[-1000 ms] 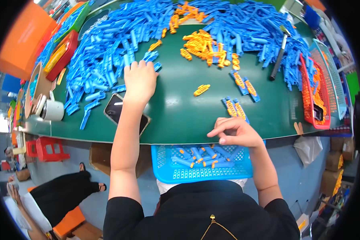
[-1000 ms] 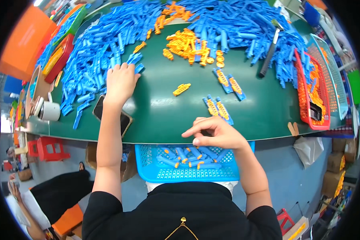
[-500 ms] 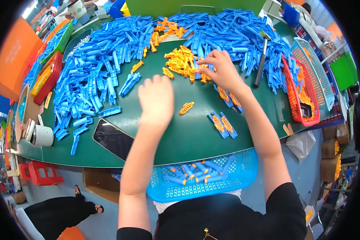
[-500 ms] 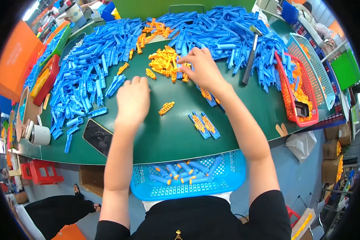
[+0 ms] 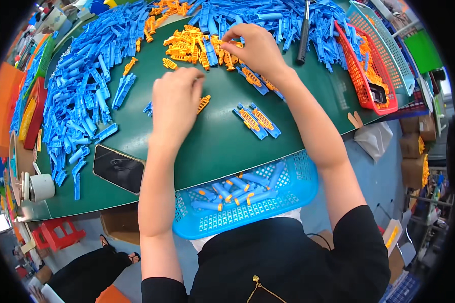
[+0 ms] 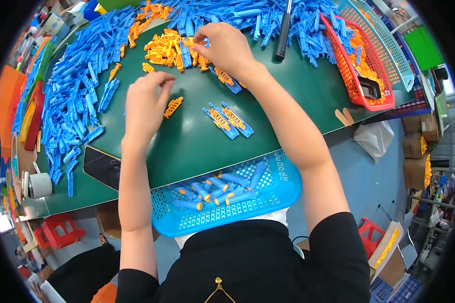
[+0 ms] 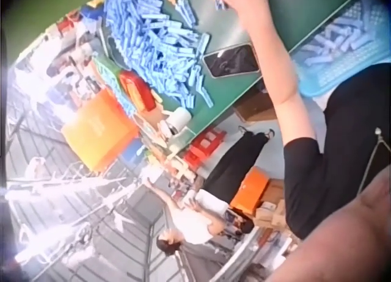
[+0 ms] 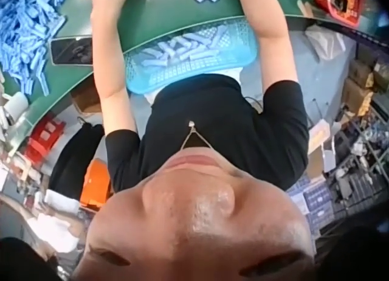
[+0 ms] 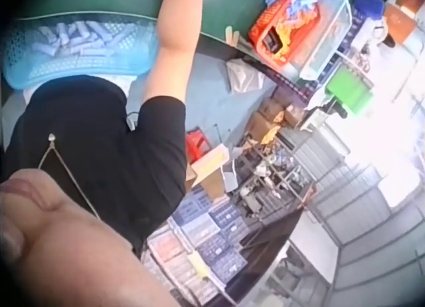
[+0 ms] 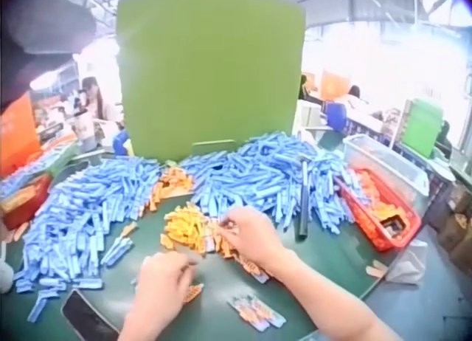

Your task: Assembling plastic toy components at a factory workbench.

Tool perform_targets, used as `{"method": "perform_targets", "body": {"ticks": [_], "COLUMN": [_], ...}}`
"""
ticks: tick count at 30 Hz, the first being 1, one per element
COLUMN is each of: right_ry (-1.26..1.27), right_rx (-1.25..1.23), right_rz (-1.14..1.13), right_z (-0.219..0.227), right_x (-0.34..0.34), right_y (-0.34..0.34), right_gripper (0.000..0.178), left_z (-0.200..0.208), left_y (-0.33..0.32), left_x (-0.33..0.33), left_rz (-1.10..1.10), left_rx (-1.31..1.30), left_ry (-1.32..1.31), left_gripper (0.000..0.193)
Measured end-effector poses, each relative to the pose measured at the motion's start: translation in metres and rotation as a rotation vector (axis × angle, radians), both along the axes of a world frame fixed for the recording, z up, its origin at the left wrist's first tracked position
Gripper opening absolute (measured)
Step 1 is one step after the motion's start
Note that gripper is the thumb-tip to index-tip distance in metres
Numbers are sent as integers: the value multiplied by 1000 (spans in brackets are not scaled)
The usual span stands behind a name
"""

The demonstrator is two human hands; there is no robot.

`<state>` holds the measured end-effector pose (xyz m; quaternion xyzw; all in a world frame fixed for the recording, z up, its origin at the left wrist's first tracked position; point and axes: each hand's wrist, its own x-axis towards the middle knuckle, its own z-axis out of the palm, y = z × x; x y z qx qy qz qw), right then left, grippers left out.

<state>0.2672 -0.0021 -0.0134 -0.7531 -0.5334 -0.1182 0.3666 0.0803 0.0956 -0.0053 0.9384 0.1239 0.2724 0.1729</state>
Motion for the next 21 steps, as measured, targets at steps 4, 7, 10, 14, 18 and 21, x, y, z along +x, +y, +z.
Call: {"method": "perform_targets", "body": {"ticks": [4, 7, 10, 14, 18, 21], "right_ry": [-14, -74, -57, -42, -64, 108], "right_rx": [-4, -20, -20, -30, -35, -219], "right_rz": [-22, -52, -82, -116, -154, -175], "right_z": [-10, -18, -14, -9, -5, 0], "right_x": [-1, 7, 7, 15, 24, 34], "right_y": [2, -3, -7, -5, -8, -23], "right_gripper": [17, 15, 15, 13, 14, 18], "left_z": [9, 3, -2, 7, 2, 8], "left_y": [-24, -50, -54, -53, -49, -55], "left_x": [-8, -4, -2, -8, -15, -22], "left_rz": [-458, -611, -609, -558, -459, -423], "left_rx": [-111, -100, 34, -48, -86, 107], "left_ry": [78, 78, 117, 217, 189, 182], "left_gripper": [19, 19, 24, 21, 25, 30]}}
